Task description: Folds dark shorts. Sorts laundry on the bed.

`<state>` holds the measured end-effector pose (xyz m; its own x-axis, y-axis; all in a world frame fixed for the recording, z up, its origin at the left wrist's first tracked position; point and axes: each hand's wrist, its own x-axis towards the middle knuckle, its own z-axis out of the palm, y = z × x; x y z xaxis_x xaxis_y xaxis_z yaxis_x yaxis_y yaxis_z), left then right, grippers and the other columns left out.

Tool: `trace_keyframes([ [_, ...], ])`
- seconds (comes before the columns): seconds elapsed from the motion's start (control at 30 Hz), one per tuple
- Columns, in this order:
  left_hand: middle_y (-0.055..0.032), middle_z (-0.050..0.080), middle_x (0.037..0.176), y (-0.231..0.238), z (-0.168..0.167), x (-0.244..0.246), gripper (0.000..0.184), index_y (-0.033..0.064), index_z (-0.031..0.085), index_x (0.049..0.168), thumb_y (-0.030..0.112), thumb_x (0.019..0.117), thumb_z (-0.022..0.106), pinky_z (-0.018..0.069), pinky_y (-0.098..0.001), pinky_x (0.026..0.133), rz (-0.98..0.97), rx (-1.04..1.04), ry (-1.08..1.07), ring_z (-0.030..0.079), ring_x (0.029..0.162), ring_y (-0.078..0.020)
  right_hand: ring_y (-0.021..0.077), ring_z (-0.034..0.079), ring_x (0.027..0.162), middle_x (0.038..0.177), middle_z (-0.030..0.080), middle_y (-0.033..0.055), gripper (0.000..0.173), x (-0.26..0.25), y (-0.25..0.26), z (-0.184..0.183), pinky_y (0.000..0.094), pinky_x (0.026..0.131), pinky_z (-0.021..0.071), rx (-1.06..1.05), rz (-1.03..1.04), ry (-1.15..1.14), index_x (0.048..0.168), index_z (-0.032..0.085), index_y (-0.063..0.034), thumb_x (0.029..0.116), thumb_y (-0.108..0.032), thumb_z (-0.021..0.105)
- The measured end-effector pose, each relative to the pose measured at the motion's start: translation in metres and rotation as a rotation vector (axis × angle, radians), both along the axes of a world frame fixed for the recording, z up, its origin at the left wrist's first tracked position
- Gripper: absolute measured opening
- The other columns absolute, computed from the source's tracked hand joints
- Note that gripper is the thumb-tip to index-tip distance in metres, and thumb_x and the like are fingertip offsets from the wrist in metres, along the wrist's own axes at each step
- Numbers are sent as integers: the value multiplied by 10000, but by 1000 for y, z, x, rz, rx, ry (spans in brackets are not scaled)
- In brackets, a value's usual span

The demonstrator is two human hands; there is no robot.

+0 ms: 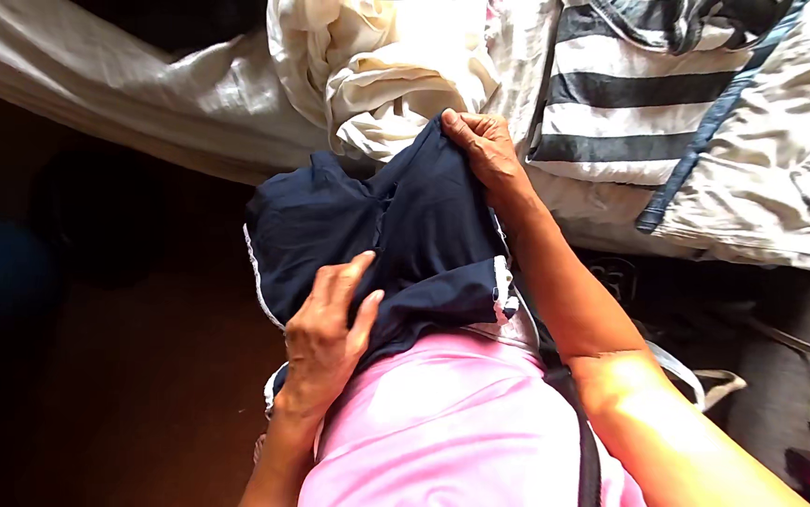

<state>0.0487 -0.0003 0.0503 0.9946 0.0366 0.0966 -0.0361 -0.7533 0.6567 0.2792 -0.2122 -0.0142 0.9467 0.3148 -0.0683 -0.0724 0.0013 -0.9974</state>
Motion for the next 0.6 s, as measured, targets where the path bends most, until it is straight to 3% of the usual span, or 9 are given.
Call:
trace_keyframes([
  [0.07,-104,709,1063,27,7,-17,391,65,681,1271,317,972,679,598,-308,764,21,-97,78,695,874,-145,-14,586,636,712,633,-74,257,0,-10,1,191,615,499,-94,-21,-58,855,675,-90,1058,-152,532],
  [0.13,-86,719,991,54,14,-40,409,41,729,1099,414,933,701,593,-299,778,2,-73,190,692,875,-130,25,627,734,896,696,0,241,-5,-31,11,214,647,526,-236,5,-131,1148,697,-21,1055,-154,519],
  [0.17,-84,722,993,64,17,-52,452,55,740,1063,478,911,701,588,-341,790,-18,-20,255,692,899,-156,48,648,775,957,708,27,268,-9,-42,18,234,666,544,-257,29,-162,1221,669,-3,1044,-155,538],
  [0.27,-125,708,1103,76,19,-80,565,84,740,1114,579,849,678,566,-505,793,-71,111,412,690,994,-286,49,679,815,965,713,-27,242,-35,-71,42,260,724,594,-126,167,-229,1165,666,-23,1003,-190,600],
  [0.37,-125,704,1133,73,14,-86,573,81,732,1147,577,869,658,574,-480,804,-54,108,403,693,1008,-273,38,683,835,962,726,-29,194,-64,-82,53,240,755,592,-87,261,-298,1037,715,-35,981,-213,662],
  [0.5,-185,700,1114,71,20,-48,434,18,725,1148,412,997,621,560,-460,884,40,54,200,681,1027,-281,18,653,795,933,698,26,132,-80,-64,43,181,698,560,-232,68,-353,976,717,5,966,-116,664],
  [0.6,-220,646,1257,74,24,8,421,10,698,1233,362,1029,588,506,-500,994,64,92,33,622,1174,-333,85,668,806,929,698,72,213,-95,-45,45,258,716,585,-301,117,-411,973,722,16,958,-195,694],
])
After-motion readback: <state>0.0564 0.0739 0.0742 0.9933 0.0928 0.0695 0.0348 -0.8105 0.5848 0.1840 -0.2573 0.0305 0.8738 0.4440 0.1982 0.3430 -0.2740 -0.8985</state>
